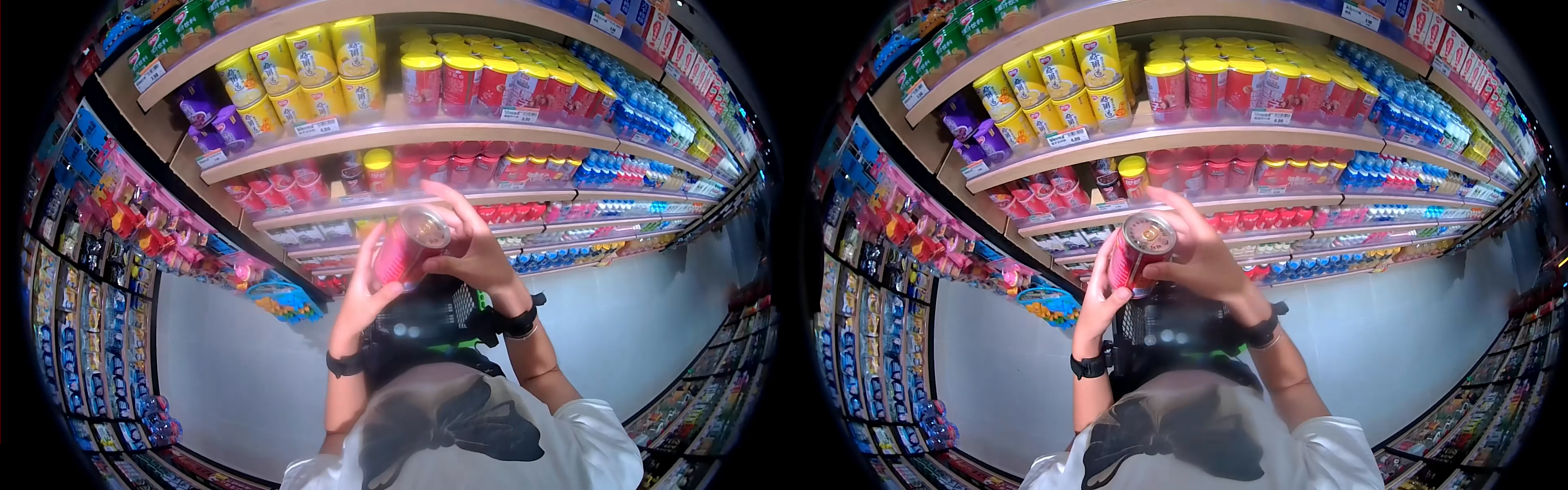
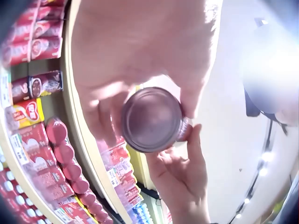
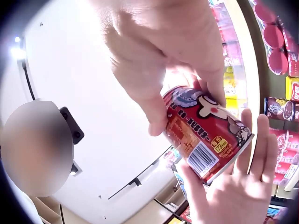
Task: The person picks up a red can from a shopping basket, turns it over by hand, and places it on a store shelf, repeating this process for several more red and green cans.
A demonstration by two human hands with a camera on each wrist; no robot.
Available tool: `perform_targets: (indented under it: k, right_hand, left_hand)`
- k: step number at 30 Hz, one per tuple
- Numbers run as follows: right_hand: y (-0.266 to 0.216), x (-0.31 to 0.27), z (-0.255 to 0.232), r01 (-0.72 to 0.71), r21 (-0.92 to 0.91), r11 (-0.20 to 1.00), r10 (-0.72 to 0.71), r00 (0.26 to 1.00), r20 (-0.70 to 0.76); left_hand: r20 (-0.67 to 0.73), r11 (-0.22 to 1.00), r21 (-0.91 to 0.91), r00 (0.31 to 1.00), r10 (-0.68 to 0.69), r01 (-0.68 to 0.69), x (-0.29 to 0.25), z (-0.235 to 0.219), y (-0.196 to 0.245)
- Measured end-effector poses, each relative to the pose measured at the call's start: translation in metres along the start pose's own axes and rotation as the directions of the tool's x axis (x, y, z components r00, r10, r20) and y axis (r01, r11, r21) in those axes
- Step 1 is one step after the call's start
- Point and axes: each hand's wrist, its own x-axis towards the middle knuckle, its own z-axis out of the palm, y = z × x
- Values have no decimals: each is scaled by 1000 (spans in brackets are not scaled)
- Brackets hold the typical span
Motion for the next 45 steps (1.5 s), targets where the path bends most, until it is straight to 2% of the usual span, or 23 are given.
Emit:
perform_targets:
  k: [2, 4, 5, 6, 8, 9, 12, 13, 14, 16, 18, 24, 25, 27, 30, 32, 35, 36, 38, 41, 42, 44, 45]
  right_hand:
    - [-5, -2, -1, 24, -38, 999, -22, 998, 62]
    - [0, -2, -4, 96, -134, 986, -86, 993, 76]
    - [3, -4, -5, 102, -226, 969, -97, 995, 34]
    - [-1, -7, -5, 123, -432, 894, -128, 992, 18]
    - [-10, -11, -3, 128, -772, 622, -179, 984, 18]
    - [-3, -11, -5, 100, -781, 616, -196, 980, -29]
    - [2, -7, -7, 93, -649, 755, -193, 978, -84]
    - [8, -6, -15, 105, -663, 741, -170, 985, -35]
    - [9, -4, -16, 121, -579, 807, -154, 988, -8]
    - [10, 0, -18, 123, -389, 913, -114, 992, 46]
    - [9, 3, -23, 99, -334, 937, -59, 990, 130]
    - [17, 17, -39, 40, -162, 986, 4, 965, 261]
    - [23, 18, -41, 114, -276, 954, -43, 967, 253]
    - [24, 16, -38, 78, -269, 960, -42, 990, 137]
    - [21, 21, -37, 22, -216, 976, -17, 1000, 23]
    - [17, 27, -41, -40, -117, 992, 39, 999, -5]
    - [12, 35, -41, 3, -146, 989, -5, 1000, -12]
    - [11, 35, -40, 3, -161, 987, -8, 1000, -30]
    - [1, 36, -37, 1, -215, 977, -10, 999, -41]
    - [-5, 34, -34, 18, -297, 955, -45, 995, -84]
    - [-3, 32, -36, 8, -300, 954, -40, 994, -102]
    - [-1, 32, -40, -2, -314, 950, -43, 990, -135]
    - [-12, 29, -39, -90, -501, 861, 7, 986, -165]
  left_hand:
    - [69, 998, 60, 998, 4, -8, 0, -6, -13]
    - [23, 999, 36, 999, 35, -35, 2, 3, -19]
    - [-20, 991, 64, 993, 119, -118, 5, 12, -20]
    - [-66, 976, 92, 977, 205, -199, 7, 19, -20]
    - [-119, 917, 355, 964, 237, -181, 9, 17, -25]
    - [-146, 863, 479, 955, 259, -161, 10, 15, -26]
    - [-63, 895, 436, 989, 136, -95, 12, 9, -24]
    - [25, 888, 443, 992, 124, -122, 12, 3, -22]
    - [67, 948, 300, 993, 93, -109, 13, -4, -24]
    - [162, 963, 266, 983, -90, 45, 9, -21, -18]
    - [229, 974, 161, 954, -193, 159, 7, -31, -13]
    - [-7, 989, 139, 999, -41, 41, -1, -22, -31]
    - [-21, 989, 151, 1000, -5, 8, 0, -20, -33]
    - [-70, 983, 177, 996, 54, -41, 3, -17, -37]
    - [-173, 920, 360, 959, 226, -152, 9, -9, -47]
    - [-175, 929, 354, 969, 177, -106, 14, -4, -45]
    - [-206, 941, 328, 966, 158, -83, 20, 6, -40]
    - [-185, 930, 336, 957, 223, -152, 24, 10, -39]
    - [-80, 934, 323, 979, 188, -153, 28, 23, -22]
    - [17, 967, 165, 981, 195, -195, 38, 21, -28]
    - [15, 963, 228, 990, 142, -142, 40, 24, -24]
    - [25, 958, 207, 980, 196, -196, 48, 28, -24]
    - [16, 933, 258, 966, 257, -252, 52, 31, -25]
